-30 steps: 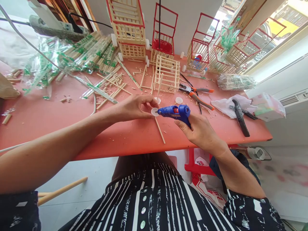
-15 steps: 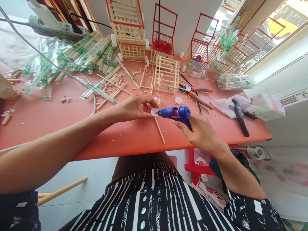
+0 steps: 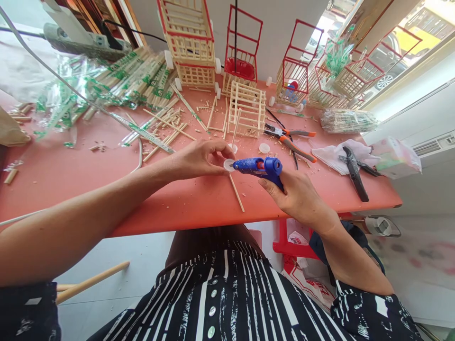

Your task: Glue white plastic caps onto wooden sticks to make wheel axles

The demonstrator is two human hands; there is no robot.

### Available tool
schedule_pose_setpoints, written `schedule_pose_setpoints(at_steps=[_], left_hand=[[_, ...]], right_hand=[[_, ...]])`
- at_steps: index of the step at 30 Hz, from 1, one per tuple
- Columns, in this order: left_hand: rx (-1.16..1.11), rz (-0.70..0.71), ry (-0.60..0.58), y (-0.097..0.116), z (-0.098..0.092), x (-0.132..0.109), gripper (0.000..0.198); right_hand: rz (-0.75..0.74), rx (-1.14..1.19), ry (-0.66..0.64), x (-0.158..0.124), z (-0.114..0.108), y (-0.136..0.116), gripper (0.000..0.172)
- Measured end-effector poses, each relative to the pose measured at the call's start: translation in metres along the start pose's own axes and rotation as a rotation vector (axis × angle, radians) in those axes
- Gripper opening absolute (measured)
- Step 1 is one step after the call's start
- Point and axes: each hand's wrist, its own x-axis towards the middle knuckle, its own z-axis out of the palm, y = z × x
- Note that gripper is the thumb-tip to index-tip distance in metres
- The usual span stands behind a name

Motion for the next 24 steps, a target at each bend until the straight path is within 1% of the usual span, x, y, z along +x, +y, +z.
schedule_pose_setpoints(at_steps=[4,6,7,11,14,17,20,22,24], left_hand=[[0.014,-0.006,0.03,-0.003,0.001,0.0,0.024],[0.001,-0.016,0.045,-0.005,0.001,0.0,0.024],[-0.015,-0.026,0.051,-0.006,0.002,0.0,0.025],[-0.089,-0.072,0.079,-0.008,0.002,0.002,0.028],[-0.081,-0.078,0.119,-0.008,0.0,0.003,0.03],[-0.037,-0.052,0.158,-0.007,0.0,0.003,0.027],[-0.004,-0.032,0.175,-0.005,0.0,0.003,0.026],[0.011,-0.014,0.183,-0.003,0.001,0.003,0.027],[0.029,0.004,0.184,-0.002,0.002,0.002,0.027]], right_hand=[[-0.042,0.006,-0.054,-0.004,-0.001,0.001,0.026],[-0.101,0.002,-0.061,-0.006,-0.001,0.003,0.021],[-0.136,-0.001,-0.056,-0.008,0.0,0.004,0.022],[-0.233,-0.079,-0.022,-0.014,0.006,0.017,0.038],[-0.252,-0.175,0.03,-0.019,0.01,0.028,0.043],[-0.188,-0.252,0.097,-0.019,0.008,0.036,0.044],[-0.094,-0.283,0.201,-0.016,0.003,0.046,0.044],[-0.036,-0.285,0.275,-0.011,-0.001,0.058,0.045],[0.035,-0.305,0.307,-0.005,-0.003,0.079,0.045]])
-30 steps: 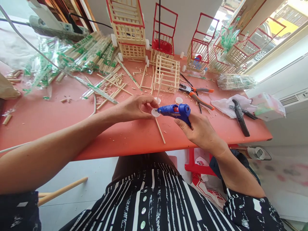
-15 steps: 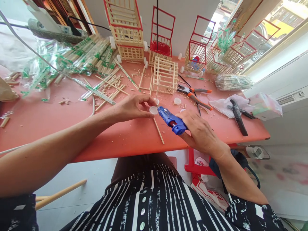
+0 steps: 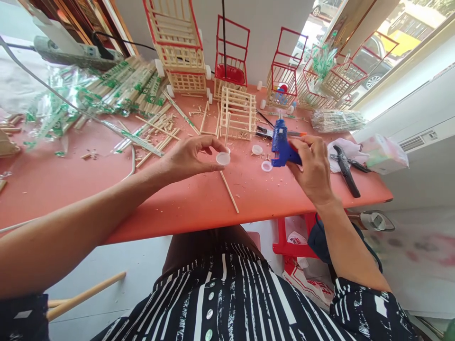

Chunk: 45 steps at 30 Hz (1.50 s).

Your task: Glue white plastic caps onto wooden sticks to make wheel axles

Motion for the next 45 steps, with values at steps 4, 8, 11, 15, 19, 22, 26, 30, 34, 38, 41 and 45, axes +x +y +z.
schedule_pose_setpoints(at_steps=[4,8,11,15,19,22,26,30,34,38,41,45], left_hand=[[0.019,0.039,-0.01,0.003,0.0,-0.002,0.024],[0.024,0.054,-0.036,0.005,0.0,-0.003,0.024],[0.033,0.042,-0.033,0.003,-0.001,-0.003,0.024],[0.034,0.037,-0.028,0.001,0.0,-0.002,0.026],[0.04,0.029,-0.027,0.001,-0.002,-0.001,0.026],[0.044,0.022,-0.025,0.002,-0.003,-0.001,0.026],[0.06,0.014,-0.006,0.004,-0.004,-0.001,0.026],[0.096,0.01,0.043,0.008,-0.007,0.0,0.027],[0.103,0.032,0.071,0.01,-0.01,0.0,0.027],[0.072,0.054,0.048,0.01,-0.008,-0.001,0.025],[0.066,0.059,0.029,0.011,-0.006,-0.002,0.023],[0.053,0.085,0.018,0.011,-0.003,-0.003,0.021]], right_hand=[[0.052,-0.05,-0.028,0.01,0.02,0.052,0.046],[0.053,-0.076,-0.129,0.016,0.035,0.093,0.055],[0.027,-0.078,-0.173,0.017,0.04,0.107,0.05],[0.012,-0.034,-0.205,0.016,0.044,0.114,0.047],[0.028,0.004,-0.226,0.017,0.04,0.111,0.045],[0.053,-0.001,-0.145,0.018,0.023,0.09,0.047],[0.052,0.012,-0.008,0.016,-0.002,0.021,0.038],[-0.044,0.291,-0.392,0.013,-0.003,-0.069,0.04],[-0.103,0.158,-0.74,0.022,0.006,-0.121,0.038],[-0.119,0.033,-0.834,0.028,0.001,-0.129,0.026],[-0.163,0.014,-0.847,0.021,-0.007,-0.123,0.023],[-0.155,0.012,-0.8,0.001,-0.015,-0.101,0.019]])
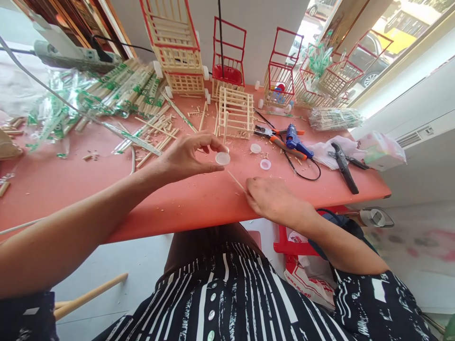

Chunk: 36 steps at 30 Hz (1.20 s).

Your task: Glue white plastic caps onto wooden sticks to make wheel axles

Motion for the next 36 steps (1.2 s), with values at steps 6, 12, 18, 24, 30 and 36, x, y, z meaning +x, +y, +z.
schedule_pose_setpoints(at_steps=[6,12,18,24,30,36], left_hand=[[-0.008,-0.012,-0.056,-0.005,0.004,-0.001,0.021],[0.107,-0.052,-0.139,-0.006,0.012,-0.005,0.015],[0.225,-0.099,-0.135,-0.007,0.02,-0.008,0.012],[0.243,-0.162,-0.135,-0.004,0.021,-0.012,0.017],[0.263,-0.14,-0.141,-0.004,0.02,-0.013,0.017],[0.223,-0.159,-0.133,-0.005,0.02,-0.013,0.015]], right_hand=[[0.122,0.218,0.2,-0.028,-0.007,0.049,0.007],[0.058,0.852,0.56,0.002,-0.015,0.036,0.018],[-0.122,0.962,0.674,0.061,0.006,0.013,0.011],[-0.091,0.811,0.668,0.075,0.015,0.016,0.017],[-0.089,0.662,0.732,0.073,0.02,0.015,0.015],[-0.104,0.595,0.726,0.073,0.029,0.014,0.017]])
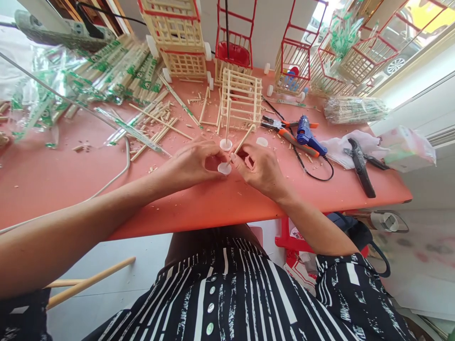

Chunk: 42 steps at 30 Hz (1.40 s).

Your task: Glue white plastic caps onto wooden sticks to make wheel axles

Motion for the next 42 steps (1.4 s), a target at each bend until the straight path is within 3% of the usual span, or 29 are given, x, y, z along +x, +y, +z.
schedule_pose_setpoints(at_steps=[17,24,35,42], left_hand=[[0.045,-0.039,0.011,0.004,-0.001,0.0,0.017],[0.027,-0.011,-0.073,0.004,-0.009,0.001,0.017],[0.008,-0.042,-0.07,0.008,-0.011,0.002,0.014],[0.001,-0.037,-0.059,0.006,-0.01,0.002,0.015]], right_hand=[[-0.097,-0.043,-0.003,0.001,0.003,0.0,0.018],[-0.05,-0.047,-0.028,0.0,0.002,-0.003,0.02],[-0.109,-0.023,-0.002,0.0,0.003,-0.004,0.017],[-0.067,-0.035,-0.043,-0.001,0.003,-0.003,0.019]])
